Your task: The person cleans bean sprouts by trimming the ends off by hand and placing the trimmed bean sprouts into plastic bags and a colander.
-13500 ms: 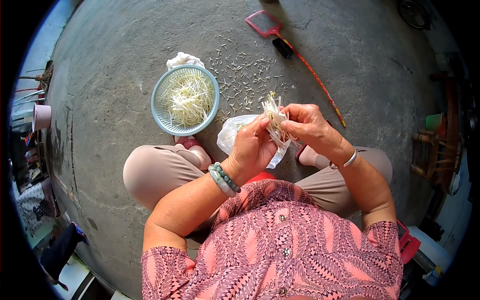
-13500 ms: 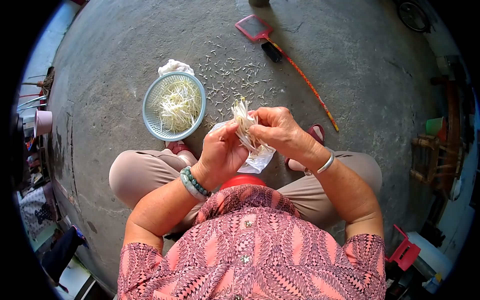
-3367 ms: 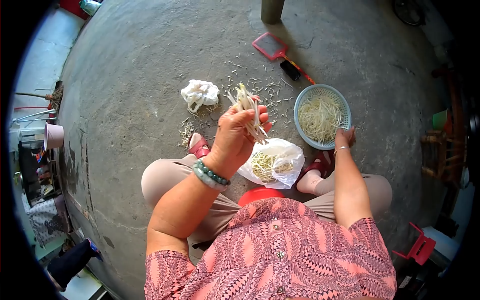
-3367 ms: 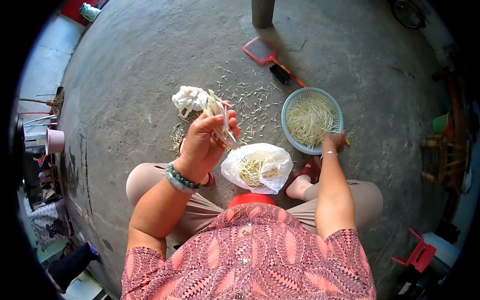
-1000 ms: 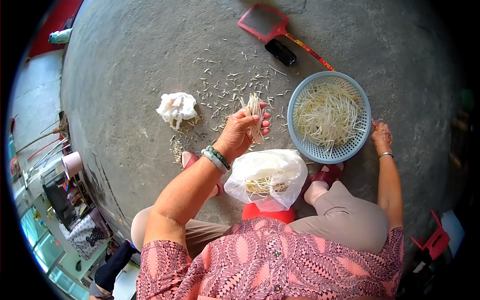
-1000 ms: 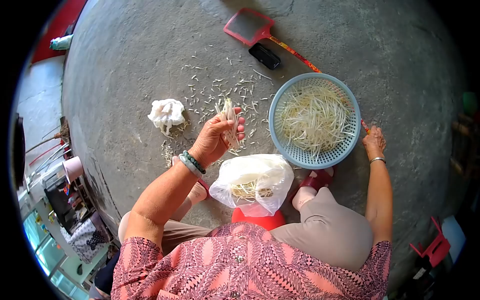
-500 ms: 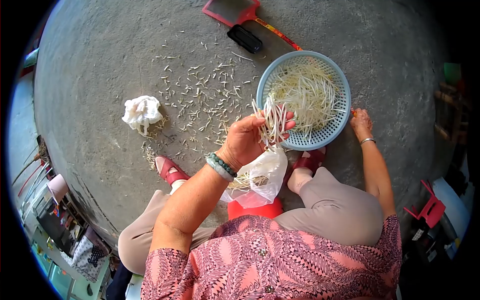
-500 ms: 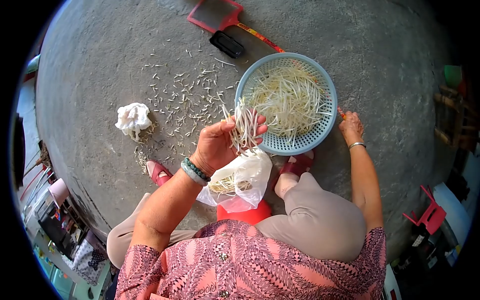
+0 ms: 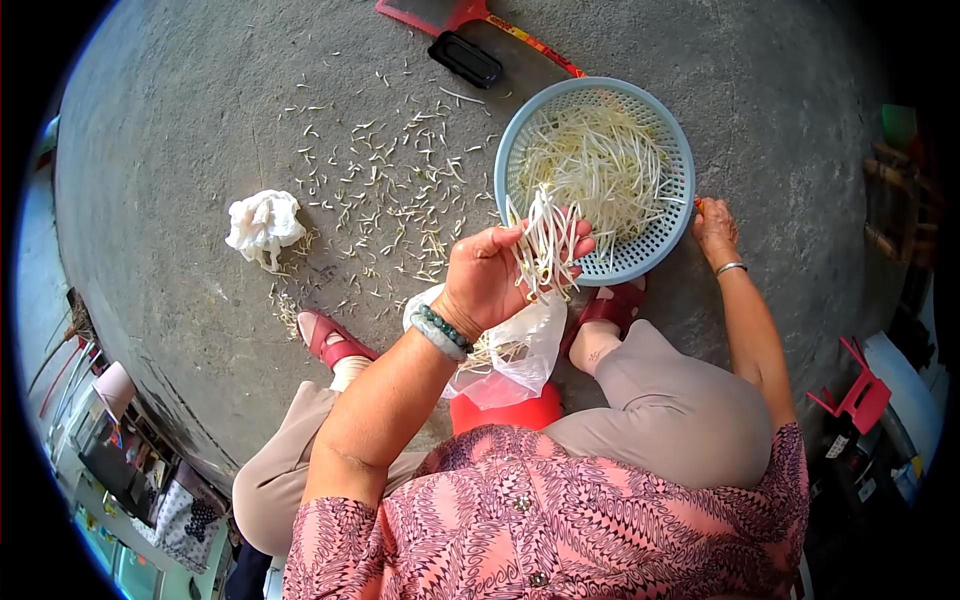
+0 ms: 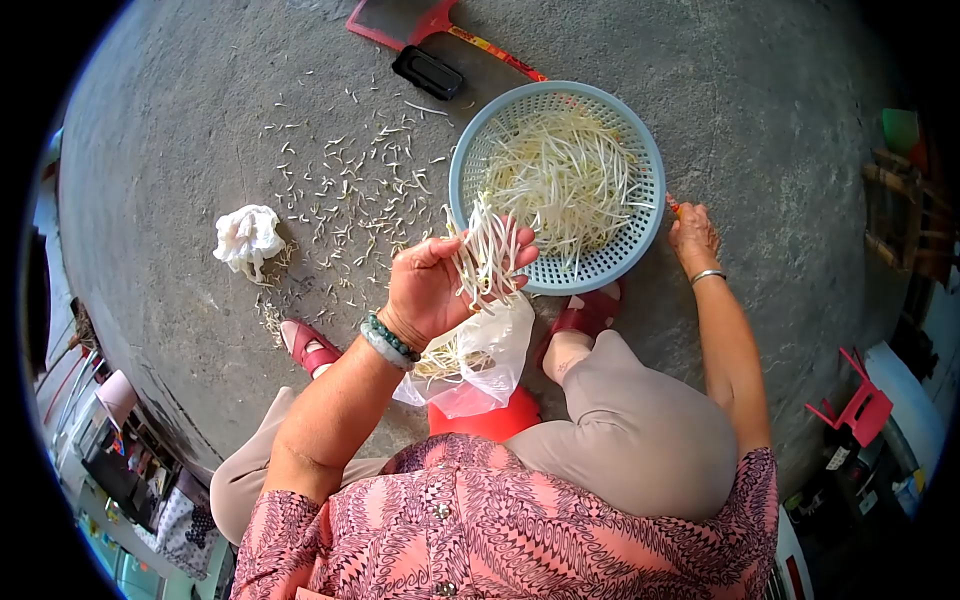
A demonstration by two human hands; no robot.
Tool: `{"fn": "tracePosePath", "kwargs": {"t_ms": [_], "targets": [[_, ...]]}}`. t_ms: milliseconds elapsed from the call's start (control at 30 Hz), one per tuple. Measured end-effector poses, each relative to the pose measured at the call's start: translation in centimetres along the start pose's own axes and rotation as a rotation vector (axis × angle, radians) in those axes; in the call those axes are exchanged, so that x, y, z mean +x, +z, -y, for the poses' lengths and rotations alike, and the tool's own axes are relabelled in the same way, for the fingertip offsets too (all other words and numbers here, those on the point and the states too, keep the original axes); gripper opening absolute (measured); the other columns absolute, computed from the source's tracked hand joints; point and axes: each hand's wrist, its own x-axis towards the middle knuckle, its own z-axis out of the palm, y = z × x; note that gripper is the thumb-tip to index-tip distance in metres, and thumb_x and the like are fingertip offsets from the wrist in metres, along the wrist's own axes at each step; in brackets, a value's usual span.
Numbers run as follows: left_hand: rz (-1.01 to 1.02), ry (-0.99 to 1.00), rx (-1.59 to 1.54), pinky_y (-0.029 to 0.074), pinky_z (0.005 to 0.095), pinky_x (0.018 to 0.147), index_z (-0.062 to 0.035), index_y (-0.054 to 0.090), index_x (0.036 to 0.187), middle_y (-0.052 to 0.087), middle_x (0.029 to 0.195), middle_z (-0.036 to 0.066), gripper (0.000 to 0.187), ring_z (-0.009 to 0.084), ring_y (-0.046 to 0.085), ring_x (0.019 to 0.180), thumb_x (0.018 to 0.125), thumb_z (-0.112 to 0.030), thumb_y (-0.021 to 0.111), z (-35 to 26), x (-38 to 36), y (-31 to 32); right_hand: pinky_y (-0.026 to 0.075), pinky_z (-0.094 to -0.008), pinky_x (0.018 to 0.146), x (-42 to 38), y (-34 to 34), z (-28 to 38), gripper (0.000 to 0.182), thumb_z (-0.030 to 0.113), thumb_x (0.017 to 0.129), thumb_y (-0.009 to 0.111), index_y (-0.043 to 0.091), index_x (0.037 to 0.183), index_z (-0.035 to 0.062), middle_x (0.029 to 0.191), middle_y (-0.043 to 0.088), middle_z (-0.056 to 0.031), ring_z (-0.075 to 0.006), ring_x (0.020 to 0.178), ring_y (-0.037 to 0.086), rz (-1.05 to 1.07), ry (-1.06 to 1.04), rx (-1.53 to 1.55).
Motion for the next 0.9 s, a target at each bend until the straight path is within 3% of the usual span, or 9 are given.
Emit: {"fn": "tracePosePath", "kwargs": {"t_ms": [433, 533, 633, 667, 767, 833, 900], "targets": [[-0.005, -0.017, -0.026, 0.032, 0.0489, 0.109, 0.0043, 0.037, 0.137, 0.037, 0.144, 0.022, 0.059, 0.0367, 0.038, 0.132, 0.086, -0.023, 0.046, 0.5, 0.9, 0.0, 0.050, -0.0441, 0.082, -0.4, 0.1, 0.5, 0.027, 0.012, 0.081, 0.063, 0.057, 0.107, 0.0103, 0.108, 0.056, -0.0164, -0.0375, 0.099, 0.058, 0.013, 0.036, -0.031], [-0.083, 0.064, 0.158, 0.036, 0.0467, 0.105, 0.0020, 0.039, 0.136, 0.043, 0.140, 0.019, 0.056, 0.0350, 0.043, 0.129, 0.087, -0.023, 0.048, 0.7, 1.6, 0.3, 0.050, -0.0444, 0.082, -0.8, -0.1, 0.7, 0.026, 0.012, 0.081, 0.062, 0.058, 0.106, 0.0108, 0.105, 0.057, -0.0151, -0.0371, 0.099, 0.058, -0.016, 0.026, -0.015], [-0.246, 0.181, 0.565, 0.033, 0.0349, 0.105, -0.0037, 0.040, 0.135, 0.046, 0.137, 0.010, 0.051, 0.0207, 0.039, 0.131, 0.087, -0.015, 0.052, 2.1, 2.8, 1.8, 0.049, -0.0447, 0.081, -0.5, 0.1, 0.4, 0.024, 0.013, 0.082, 0.062, 0.059, 0.106, 0.0114, 0.104, 0.058, -0.0139, -0.0366, 0.099, 0.058, -0.022, -0.004, 0.033], [-0.282, 0.238, 0.677, 0.028, 0.0311, 0.107, -0.0004, 0.032, 0.140, 0.039, 0.143, 0.011, 0.058, 0.0178, 0.033, 0.134, 0.087, -0.011, 0.051, 2.8, 3.6, 0.8, 0.049, -0.0442, 0.080, -0.5, 0.2, 0.3, 0.026, 0.011, 0.081, 0.062, 0.060, 0.107, 0.0129, 0.102, 0.058, -0.0138, -0.0360, 0.096, 0.058, -0.037, -0.008, 0.018], [-0.379, 0.305, 1.040, 0.019, 0.0321, 0.113, 0.0056, 0.013, 0.146, 0.021, 0.152, 0.020, 0.074, 0.0277, 0.020, 0.141, 0.086, -0.008, 0.054, 3.7, 4.1, 0.5, 0.049, -0.0431, 0.079, -0.4, 1.2, -0.6, 0.026, 0.009, 0.080, 0.062, 0.061, 0.106, 0.0136, 0.102, 0.058, -0.0144, -0.0358, 0.092, 0.059, -0.121, -0.094, 0.052], [-0.507, 0.321, 1.366, 0.016, 0.0332, 0.114, 0.0062, 0.016, 0.145, 0.019, 0.152, 0.023, 0.073, 0.0303, 0.016, 0.142, 0.086, -0.010, 0.055, 4.2, 3.8, 0.7, 0.049, -0.0433, 0.078, -0.7, 0.6, -0.1, 0.025, 0.007, 0.080, 0.060, 0.062, 0.104, 0.0132, 0.100, 0.058, -0.0148, -0.0356, 0.091, 0.058, -0.109, -0.089, 0.113], [-0.536, 0.410, 1.499, 0.014, 0.0348, 0.115, 0.0078, 0.020, 0.143, 0.020, 0.149, 0.028, 0.074, 0.0347, 0.017, 0.141, 0.084, -0.017, 0.056, 4.3, 3.1, 0.4, 0.049, -0.0448, 0.075, 1.0, 3.3, -2.7, 0.025, 0.010, 0.080, 0.059, 0.061, 0.105, 0.0156, 0.101, 0.057, -0.0138, -0.0362, 0.094, 0.058, -0.091, -0.072, 0.147]]}}
